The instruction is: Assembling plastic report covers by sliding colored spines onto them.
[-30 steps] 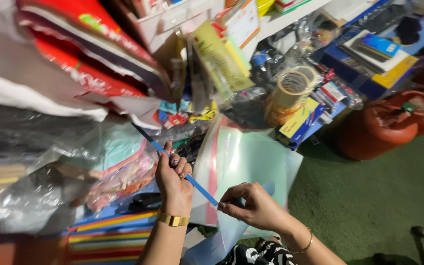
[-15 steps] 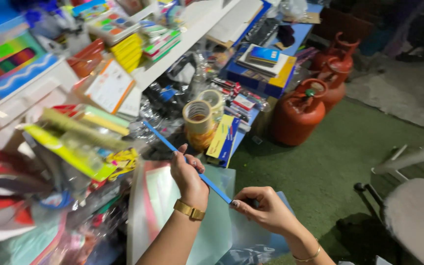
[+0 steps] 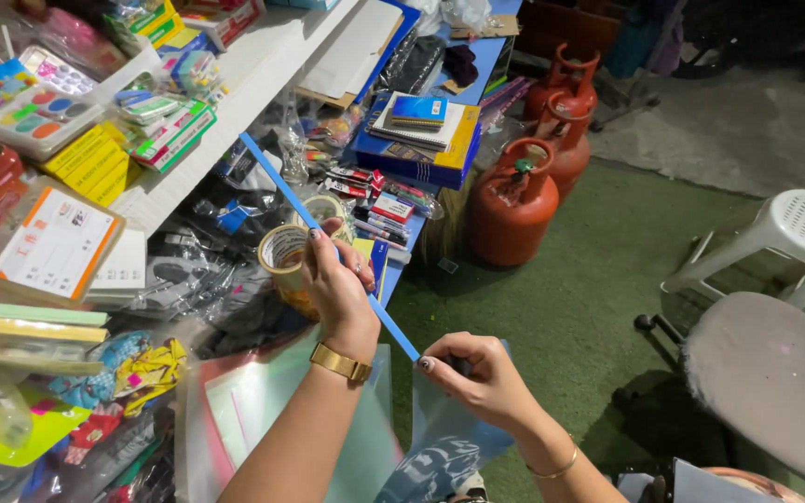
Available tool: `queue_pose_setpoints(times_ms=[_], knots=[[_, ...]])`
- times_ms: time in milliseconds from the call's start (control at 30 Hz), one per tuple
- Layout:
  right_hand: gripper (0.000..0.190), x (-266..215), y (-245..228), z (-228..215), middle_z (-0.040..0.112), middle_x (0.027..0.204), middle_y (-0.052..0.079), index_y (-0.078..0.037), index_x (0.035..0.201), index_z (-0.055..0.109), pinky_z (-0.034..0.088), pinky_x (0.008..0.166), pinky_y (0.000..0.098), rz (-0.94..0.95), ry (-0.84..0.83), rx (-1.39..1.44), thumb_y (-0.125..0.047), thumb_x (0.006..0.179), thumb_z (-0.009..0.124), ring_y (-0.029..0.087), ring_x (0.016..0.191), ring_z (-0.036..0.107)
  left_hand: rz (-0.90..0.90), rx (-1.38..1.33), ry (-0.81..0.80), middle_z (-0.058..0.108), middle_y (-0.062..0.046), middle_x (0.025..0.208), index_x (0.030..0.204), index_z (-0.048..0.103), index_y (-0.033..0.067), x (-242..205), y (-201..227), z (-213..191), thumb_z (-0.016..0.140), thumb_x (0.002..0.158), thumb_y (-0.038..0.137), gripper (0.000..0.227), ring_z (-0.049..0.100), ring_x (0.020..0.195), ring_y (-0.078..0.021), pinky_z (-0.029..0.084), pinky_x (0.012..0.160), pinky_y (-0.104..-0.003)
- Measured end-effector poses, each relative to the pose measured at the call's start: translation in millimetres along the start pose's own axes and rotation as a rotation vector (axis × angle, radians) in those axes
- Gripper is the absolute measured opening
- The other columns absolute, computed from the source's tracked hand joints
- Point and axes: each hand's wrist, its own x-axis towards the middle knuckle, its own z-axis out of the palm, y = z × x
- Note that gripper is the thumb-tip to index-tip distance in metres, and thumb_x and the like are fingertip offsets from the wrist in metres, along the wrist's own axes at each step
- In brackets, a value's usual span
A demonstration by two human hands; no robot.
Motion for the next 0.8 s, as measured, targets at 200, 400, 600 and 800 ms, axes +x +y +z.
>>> queue_pose_setpoints(times_ms=[200,400,600,800], knots=[[0.014,22,-14,2,0.062,0.069,0.001,0.002,0.086,0.076,0.038,0.05,0.0267,-0.037,-0.018,-0.077,-0.013,0.088,0.077,0.008,0.059,0.05,0.128,0.074,-0.014,0.038,0.004,0.059,0.111,0.059,0.0064,6,23,11,0.04,0.11,0.034,0.033,0.036,0.047,-0.0072,0.029,0.041,-0.024],[0.008,39,-17,4,0.066,0.068,0.007,-0.003,0.088,0.076,0.044,0.065,0.0322,-0.325,-0.017,-0.235,-0.01,0.087,0.078,0.019,0.069,0.053,0.225,0.105,0.035,0.037,0.004,0.059,0.11,0.059,0.0051,8,41,15,0.039,0.109,0.033,0.034,0.034,0.046,-0.0067,0.029,0.039,-0.024],[0.006,44,-30,3,0.065,0.069,0.008,-0.004,0.089,0.076,0.043,0.069,0.0338,-0.403,-0.099,-0.251,-0.008,0.086,0.078,0.022,0.068,0.051,0.269,0.111,0.007,0.037,0.004,0.06,0.11,0.057,0.0033,3,50,13,0.039,0.11,0.033,0.035,0.033,0.046,-0.0066,0.029,0.039,-0.024],[0.004,45,-35,8,0.069,0.073,0.007,-0.005,0.089,0.075,0.045,0.071,0.0331,-0.413,-0.14,-0.228,-0.007,0.086,0.077,0.021,0.069,0.057,0.359,0.112,-0.014,0.036,0.003,0.06,0.111,0.056,0.0016,-2,54,6,0.039,0.111,0.033,0.036,0.032,0.047,-0.0075,0.029,0.042,-0.025]])
